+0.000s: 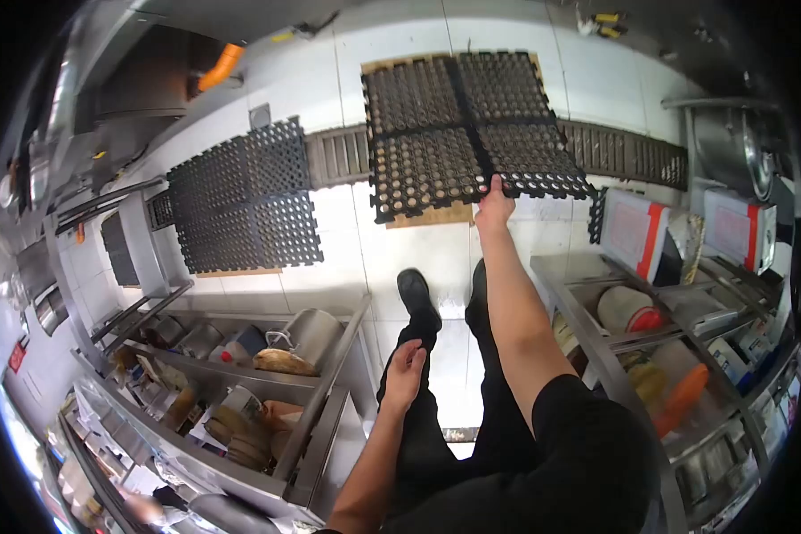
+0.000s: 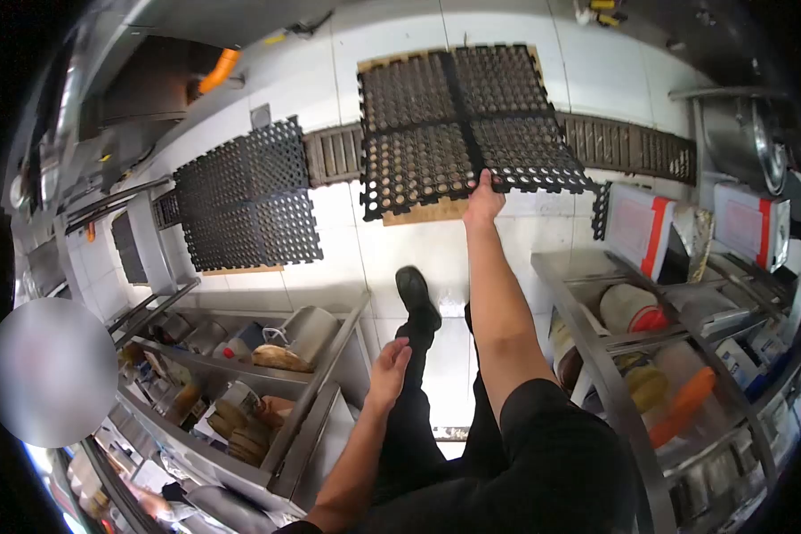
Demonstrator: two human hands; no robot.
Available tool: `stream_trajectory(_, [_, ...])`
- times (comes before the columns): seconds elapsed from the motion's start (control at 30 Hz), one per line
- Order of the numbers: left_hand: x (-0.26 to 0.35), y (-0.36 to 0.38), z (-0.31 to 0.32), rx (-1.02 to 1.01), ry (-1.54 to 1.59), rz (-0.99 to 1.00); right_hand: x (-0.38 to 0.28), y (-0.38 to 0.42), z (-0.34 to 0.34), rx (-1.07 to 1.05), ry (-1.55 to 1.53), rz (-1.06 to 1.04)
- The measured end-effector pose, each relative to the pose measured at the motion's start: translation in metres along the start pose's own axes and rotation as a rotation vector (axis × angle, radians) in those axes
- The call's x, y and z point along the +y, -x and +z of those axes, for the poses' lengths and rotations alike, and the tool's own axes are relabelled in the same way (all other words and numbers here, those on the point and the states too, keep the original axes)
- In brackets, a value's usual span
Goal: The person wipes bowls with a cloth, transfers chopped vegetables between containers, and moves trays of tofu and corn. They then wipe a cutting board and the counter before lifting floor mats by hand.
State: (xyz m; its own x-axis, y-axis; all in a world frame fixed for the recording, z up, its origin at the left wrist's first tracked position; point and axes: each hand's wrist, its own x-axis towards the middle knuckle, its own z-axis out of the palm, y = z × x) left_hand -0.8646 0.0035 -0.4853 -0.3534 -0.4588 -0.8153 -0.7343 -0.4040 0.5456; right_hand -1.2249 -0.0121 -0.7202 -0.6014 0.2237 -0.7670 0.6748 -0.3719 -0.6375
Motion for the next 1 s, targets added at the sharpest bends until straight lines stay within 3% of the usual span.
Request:
stream_trajectory(0.13, [0.031,0.07,-0.015,-0.02,0.048,0.014,-0.095,0.067,0.044,0.046,0.024,-0.294])
stream_trajectory(0.23, [0.027,0.125,-0.029,0.002,0.066,0.063,-0.165,0.128,0.064,-0.002,0.255,-0.464])
stream_trajectory(0.33, [0.036,0.191,-0.048,0.045,0.069,0.088,-0.199,0.152,0.065,-0.065,0.567,-0.553])
stream_trajectory(0.43, [0.064,0.247,-0.079,0.063,-0.016,0.121,-0.219,0.194,0.048,-0.132,0.682,-0.491])
stream_trajectory(0.47, [0.063,0.258,-0.088,0.103,-0.04,0.163,-0.233,0.227,0.038,-0.094,0.838,-0.538])
stream_trajectory(0.57, [0.056,0.274,-0.117,0.154,-0.087,0.244,-0.224,0.248,-0.009,-0.219,0.832,-0.8])
stream_trajectory(0.63, [0.025,0.257,-0.132,0.254,-0.148,0.418,-0.217,0.24,-0.042,-0.253,1.083,-0.784])
stream_trajectory(0.7, [0.024,0.248,-0.145,0.229,-0.072,0.424,-0.217,0.271,-0.079,-0.365,1.241,-0.705])
stream_trajectory(0.77, [0.021,0.238,-0.143,0.213,-0.132,0.479,-0.221,0.319,-0.11,-0.339,1.394,-0.764])
stream_trajectory(0.83, [0.01,0.226,-0.14,0.23,-0.216,0.519,-0.212,0.338,-0.148,-0.448,1.362,-0.905])
stream_trajectory(0.93, [0.03,0.245,-0.14,0.157,-0.171,0.288,-0.209,0.388,-0.209,-0.498,1.406,-0.889])
stream_trajectory(1.0, [0.006,0.229,-0.14,0.149,-0.061,0.306,-0.216,0.436,-0.251,-0.518,1.415,-0.806])
